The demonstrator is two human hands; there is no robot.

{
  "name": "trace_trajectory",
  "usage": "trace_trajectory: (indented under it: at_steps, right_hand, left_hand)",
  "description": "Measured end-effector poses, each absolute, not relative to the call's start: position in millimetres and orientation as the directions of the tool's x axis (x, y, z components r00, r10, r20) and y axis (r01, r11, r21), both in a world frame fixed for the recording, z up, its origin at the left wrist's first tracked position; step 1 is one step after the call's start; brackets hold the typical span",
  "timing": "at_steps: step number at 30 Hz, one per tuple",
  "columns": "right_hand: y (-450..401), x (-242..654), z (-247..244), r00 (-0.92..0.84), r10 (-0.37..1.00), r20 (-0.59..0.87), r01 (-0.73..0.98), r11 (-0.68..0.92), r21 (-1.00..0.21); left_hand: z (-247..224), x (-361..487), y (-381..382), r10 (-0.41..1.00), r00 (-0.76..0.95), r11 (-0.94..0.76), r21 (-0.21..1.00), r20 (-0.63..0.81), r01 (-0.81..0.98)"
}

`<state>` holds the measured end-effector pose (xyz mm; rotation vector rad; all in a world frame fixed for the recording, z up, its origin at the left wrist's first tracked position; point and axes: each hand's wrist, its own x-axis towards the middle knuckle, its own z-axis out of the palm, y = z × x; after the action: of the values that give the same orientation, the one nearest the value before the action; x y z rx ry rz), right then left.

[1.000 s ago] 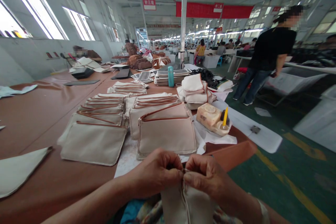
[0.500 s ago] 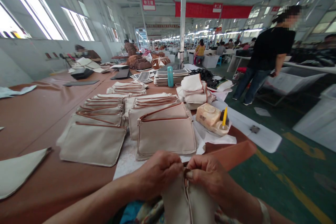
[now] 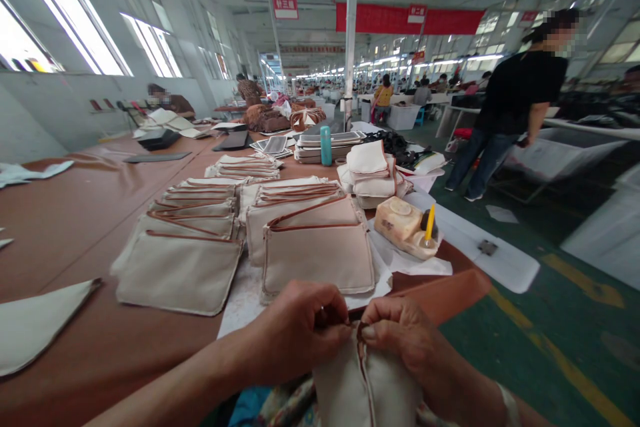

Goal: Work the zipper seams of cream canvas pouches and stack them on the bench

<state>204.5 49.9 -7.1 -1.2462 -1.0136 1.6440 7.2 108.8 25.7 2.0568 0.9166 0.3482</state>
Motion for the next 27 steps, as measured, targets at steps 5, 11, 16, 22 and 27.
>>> trace_trajectory:
  at_steps: [5, 11, 16, 22, 27]
  right_hand:
    - [47, 205, -7, -0.204, 0.911, -0.358, -0.145, -0.39, -0.909]
    - [48, 203, -16, -0.272, 0.882, -0.384, -0.273, -0.454, -0.848]
    - [50, 203, -27, -0.294, 0.889, -0.35, -0.331, -0.438, -0.836]
    - [42, 202, -23, -0.31, 0.899, -0.31, -0.293, -0.4, -0.868]
    - [42, 209, -30, -0.279, 0.885, -0.374, -0.315, -0.452, -0.835]
  left_hand:
    - [27, 6, 102, 0.57, 0.814, -0.776, 0.399, 0.112, 0.489]
    - [22, 2, 94, 0.442, 0.897, -0.897, 0.024, 0.03, 0.441]
    - [12, 6, 88, 0.483, 0.876, -0.875, -0.039, -0.001, 0.482]
    - [16, 16, 95, 0.649, 0.761, -0.717, 0.333, -0.004, 0.613]
    - [21, 7, 109, 0.709, 0.688, -0.592, 0.662, 0.157, 0.46]
